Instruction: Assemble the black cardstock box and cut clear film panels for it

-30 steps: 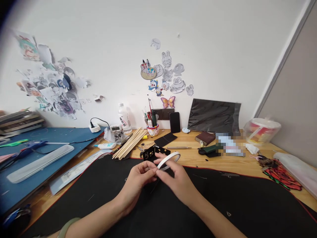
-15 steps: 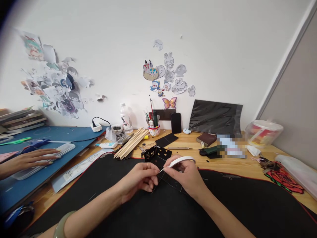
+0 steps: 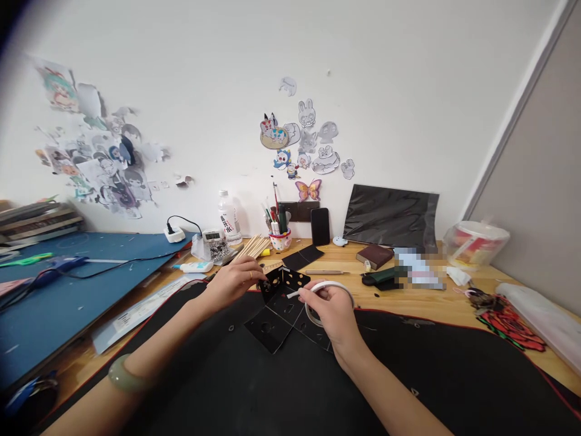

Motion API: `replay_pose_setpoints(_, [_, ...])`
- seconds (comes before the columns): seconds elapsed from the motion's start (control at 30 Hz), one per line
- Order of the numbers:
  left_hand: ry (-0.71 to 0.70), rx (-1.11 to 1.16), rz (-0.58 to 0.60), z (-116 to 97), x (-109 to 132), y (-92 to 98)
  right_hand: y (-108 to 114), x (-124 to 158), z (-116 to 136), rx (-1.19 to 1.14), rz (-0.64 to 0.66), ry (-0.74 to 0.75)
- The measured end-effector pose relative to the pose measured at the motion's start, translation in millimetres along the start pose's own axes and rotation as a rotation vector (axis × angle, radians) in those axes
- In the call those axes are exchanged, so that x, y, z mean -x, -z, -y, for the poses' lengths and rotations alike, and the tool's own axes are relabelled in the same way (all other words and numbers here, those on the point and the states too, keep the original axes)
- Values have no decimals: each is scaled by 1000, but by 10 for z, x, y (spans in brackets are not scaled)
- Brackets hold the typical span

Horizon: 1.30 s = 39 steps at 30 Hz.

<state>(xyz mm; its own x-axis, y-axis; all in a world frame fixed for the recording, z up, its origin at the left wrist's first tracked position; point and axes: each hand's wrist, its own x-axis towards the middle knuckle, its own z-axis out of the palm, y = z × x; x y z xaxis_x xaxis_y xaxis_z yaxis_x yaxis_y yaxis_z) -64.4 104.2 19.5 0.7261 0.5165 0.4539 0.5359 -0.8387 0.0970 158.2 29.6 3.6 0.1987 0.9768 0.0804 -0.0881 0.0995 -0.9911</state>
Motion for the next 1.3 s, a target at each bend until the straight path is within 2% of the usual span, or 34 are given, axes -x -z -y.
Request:
replay_pose_setpoints(0.13, [-46,-10,31,-42,0,10,-31,-26,9,-19,-43,-4])
replay_pose_setpoints(0.23, [-58,4,-10,-122,-23,43,-20,-44,32,-6,-48,10])
replay_pose_setpoints(0.3, [-76,71,-32,-195,-44,65,-8,-45,62,8,-57,21])
replay_pose_setpoints(0.4, [-72,223,-1,-314,-72,83,5,-35,121,54,-63,60])
replay_pose_setpoints(0.5, [12,350,3,-420,-89,71,12,-28,165,139,-44,95])
replay_pose_setpoints(0.67, [222,564,-74,-524,-100,-4,5,-29,152,164,0,167])
replay_pose_setpoints(1.0, [347,704,-126,-582,-86,-145,-27,34,62,250,24,76])
replay_pose_setpoints(1.13, [309,693,-134,-582,-82,-180,-38,64,74,227,49,28])
replay_pose_setpoints(1.3, [244,648,-137,-567,-86,-193,-29,51,51,150,12,-50])
